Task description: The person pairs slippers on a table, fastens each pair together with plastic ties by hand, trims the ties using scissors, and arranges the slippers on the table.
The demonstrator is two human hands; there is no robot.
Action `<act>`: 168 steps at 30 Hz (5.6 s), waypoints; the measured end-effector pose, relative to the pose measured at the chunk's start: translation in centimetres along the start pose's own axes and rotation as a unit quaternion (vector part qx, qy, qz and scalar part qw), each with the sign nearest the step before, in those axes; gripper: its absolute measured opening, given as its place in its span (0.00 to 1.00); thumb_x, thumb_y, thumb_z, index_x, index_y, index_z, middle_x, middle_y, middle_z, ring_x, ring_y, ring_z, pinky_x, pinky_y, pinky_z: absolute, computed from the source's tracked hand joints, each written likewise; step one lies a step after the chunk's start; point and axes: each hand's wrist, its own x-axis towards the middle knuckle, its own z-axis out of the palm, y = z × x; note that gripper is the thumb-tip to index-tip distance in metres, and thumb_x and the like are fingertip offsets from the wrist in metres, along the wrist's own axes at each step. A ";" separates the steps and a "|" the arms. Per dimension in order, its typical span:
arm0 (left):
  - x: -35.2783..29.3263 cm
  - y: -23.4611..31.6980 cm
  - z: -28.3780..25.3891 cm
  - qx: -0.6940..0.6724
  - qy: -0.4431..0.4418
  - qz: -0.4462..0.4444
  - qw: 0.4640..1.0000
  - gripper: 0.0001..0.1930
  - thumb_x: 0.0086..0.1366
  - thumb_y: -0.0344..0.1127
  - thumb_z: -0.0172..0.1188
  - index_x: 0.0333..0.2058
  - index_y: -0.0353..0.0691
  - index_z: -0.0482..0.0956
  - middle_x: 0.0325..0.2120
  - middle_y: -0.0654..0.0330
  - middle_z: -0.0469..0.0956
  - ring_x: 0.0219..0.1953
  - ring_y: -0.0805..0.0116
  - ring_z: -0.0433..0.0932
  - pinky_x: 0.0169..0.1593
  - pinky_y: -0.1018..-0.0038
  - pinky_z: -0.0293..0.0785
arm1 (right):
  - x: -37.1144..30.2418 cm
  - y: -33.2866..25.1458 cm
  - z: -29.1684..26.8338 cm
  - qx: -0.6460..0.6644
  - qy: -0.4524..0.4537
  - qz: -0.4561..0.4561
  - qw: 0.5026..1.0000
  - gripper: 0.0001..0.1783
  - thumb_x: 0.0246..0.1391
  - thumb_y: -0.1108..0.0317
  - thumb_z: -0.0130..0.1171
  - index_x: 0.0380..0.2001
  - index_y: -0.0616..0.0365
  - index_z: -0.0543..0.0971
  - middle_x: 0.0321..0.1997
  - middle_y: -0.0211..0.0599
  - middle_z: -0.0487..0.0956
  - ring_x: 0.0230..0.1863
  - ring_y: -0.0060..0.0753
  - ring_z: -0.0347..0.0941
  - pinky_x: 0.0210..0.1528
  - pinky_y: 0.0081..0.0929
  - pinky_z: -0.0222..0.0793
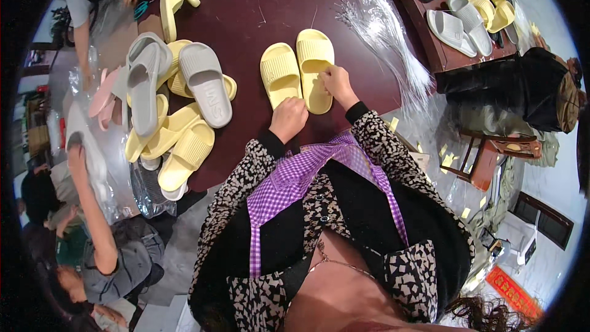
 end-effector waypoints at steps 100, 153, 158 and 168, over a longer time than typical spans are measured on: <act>3.2 -2.7 -9.7 -0.549 0.179 -0.302 0.759 0.05 0.60 0.34 0.51 0.31 0.40 0.72 0.20 0.67 0.72 0.20 0.81 0.68 0.23 0.85 0.64 | -1.5 -14.3 1.9 0.252 -0.089 -0.355 0.896 0.03 0.52 0.75 0.51 0.29 0.64 0.73 0.23 0.30 0.72 0.25 0.18 0.66 0.28 0.18 0.63; 4.0 -2.0 -10.1 -0.523 0.155 -0.262 0.796 0.04 0.61 0.33 0.51 0.28 0.42 0.73 0.16 0.72 0.65 0.15 0.85 0.62 0.18 0.85 0.57 | -1.9 -13.4 1.4 0.073 0.005 -0.400 0.914 0.03 0.46 0.72 0.55 0.24 0.60 0.75 0.20 0.45 0.75 0.22 0.41 0.73 0.25 0.31 0.66; 4.2 -1.8 -10.4 -0.566 0.123 -0.266 0.771 0.03 0.60 0.32 0.52 0.28 0.43 0.71 0.16 0.73 0.65 0.16 0.85 0.62 0.20 0.86 0.58 | -1.6 -13.3 1.3 0.074 0.003 -0.398 0.915 0.03 0.45 0.72 0.54 0.22 0.58 0.73 0.20 0.43 0.75 0.23 0.44 0.71 0.26 0.36 0.65; 3.9 -2.0 -10.4 -0.574 0.090 -0.287 0.762 0.03 0.60 0.32 0.53 0.27 0.44 0.71 0.16 0.73 0.64 0.16 0.85 0.61 0.20 0.86 0.58 | -1.4 -12.5 1.6 0.054 -0.002 -0.415 0.908 0.03 0.44 0.70 0.55 0.22 0.57 0.74 0.19 0.44 0.73 0.22 0.46 0.70 0.25 0.38 0.64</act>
